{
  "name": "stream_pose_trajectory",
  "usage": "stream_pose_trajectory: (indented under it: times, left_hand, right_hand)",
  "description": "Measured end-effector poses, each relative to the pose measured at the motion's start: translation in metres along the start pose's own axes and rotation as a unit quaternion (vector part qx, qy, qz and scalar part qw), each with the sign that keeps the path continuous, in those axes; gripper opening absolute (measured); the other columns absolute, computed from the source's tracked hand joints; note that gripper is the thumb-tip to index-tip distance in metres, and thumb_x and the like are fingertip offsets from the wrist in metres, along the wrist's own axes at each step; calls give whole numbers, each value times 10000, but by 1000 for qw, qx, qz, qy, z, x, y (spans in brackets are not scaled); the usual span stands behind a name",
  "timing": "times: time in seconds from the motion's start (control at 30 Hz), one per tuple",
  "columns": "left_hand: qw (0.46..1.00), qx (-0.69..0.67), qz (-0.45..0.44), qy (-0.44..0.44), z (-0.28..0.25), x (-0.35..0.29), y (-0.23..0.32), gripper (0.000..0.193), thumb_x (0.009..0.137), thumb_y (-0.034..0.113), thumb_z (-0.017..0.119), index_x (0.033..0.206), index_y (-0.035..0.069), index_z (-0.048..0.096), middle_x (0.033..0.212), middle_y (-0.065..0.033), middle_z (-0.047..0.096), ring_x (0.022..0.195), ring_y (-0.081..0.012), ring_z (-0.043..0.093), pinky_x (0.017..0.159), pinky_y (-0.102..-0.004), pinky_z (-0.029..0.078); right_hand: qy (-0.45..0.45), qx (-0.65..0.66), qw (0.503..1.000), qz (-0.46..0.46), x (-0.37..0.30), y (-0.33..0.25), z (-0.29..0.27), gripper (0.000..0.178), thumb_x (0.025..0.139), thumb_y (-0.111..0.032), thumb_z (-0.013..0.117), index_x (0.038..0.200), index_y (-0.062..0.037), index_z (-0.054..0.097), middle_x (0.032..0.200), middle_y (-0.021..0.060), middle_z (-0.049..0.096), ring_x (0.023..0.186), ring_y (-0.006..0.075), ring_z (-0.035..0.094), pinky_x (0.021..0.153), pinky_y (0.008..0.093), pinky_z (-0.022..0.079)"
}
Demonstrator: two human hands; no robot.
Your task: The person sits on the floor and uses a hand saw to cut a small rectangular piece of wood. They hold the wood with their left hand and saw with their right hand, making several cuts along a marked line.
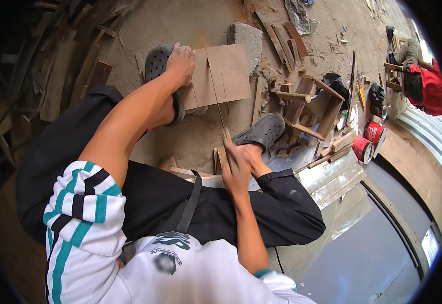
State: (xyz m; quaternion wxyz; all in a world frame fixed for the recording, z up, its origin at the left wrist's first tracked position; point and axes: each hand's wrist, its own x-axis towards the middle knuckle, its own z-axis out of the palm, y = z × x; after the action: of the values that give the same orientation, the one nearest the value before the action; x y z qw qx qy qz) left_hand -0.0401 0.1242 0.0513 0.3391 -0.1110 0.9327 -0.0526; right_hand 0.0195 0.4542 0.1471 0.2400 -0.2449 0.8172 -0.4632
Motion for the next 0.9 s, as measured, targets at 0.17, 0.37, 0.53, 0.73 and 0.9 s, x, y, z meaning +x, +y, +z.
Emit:
stream_pose_trajectory:
  times: [0.17, 0.37, 0.53, 0.73, 0.9]
  left_hand:
    - [999, 0, 16, 29, -4, 8, 7, 1130, 734, 579, 779, 1551, -12, 268, 1596, -200, 340, 1491, -295, 318, 1247, -502, 107]
    - [1000, -13, -1, 16, 10, -4, 0, 1119, 730, 567, 784, 1545, -12, 281, 1588, -196, 358, 1488, -297, 323, 1243, -511, 117]
    - [999, -7, 37, 37, -5, 13, 12, 1117, 721, 565, 792, 1540, -12, 297, 1586, -199, 359, 1483, -302, 330, 1239, -512, 129]
    - [1000, -11, 7, 9, 3, -1, 0, 1074, 767, 566, 759, 1544, -11, 295, 1596, -200, 342, 1477, -300, 340, 1239, -503, 138]
    - [999, -9, 20, 35, -1, 10, 0, 1095, 748, 570, 770, 1545, -14, 298, 1597, -205, 339, 1478, -300, 341, 1240, -500, 135]
  right_hand:
    - [31, 32, 999, 6, 92, 15, 29, 424, 858, 3, 586, 1280, -14, 626, 1235, 188, 685, 1160, 345, 661, 986, 366, 503]
    - [6, 22, 996, 91, -52, -13, -22, 480, 794, 101, 596, 1258, -8, 650, 1176, 241, 697, 1171, 333, 663, 978, 357, 508]
    - [32, 47, 998, -2, 77, 36, 19, 473, 836, 47, 584, 1304, -12, 622, 1229, 209, 685, 1165, 329, 663, 964, 352, 508]
    - [-17, 13, 997, 74, -48, -2, -15, 459, 824, 102, 564, 1272, 28, 629, 1244, 268, 663, 1213, 345, 637, 1023, 368, 483]
    - [12, 38, 999, 6, 58, 35, 22, 428, 843, 69, 567, 1259, 6, 641, 1262, 234, 663, 1217, 332, 634, 1022, 361, 482]
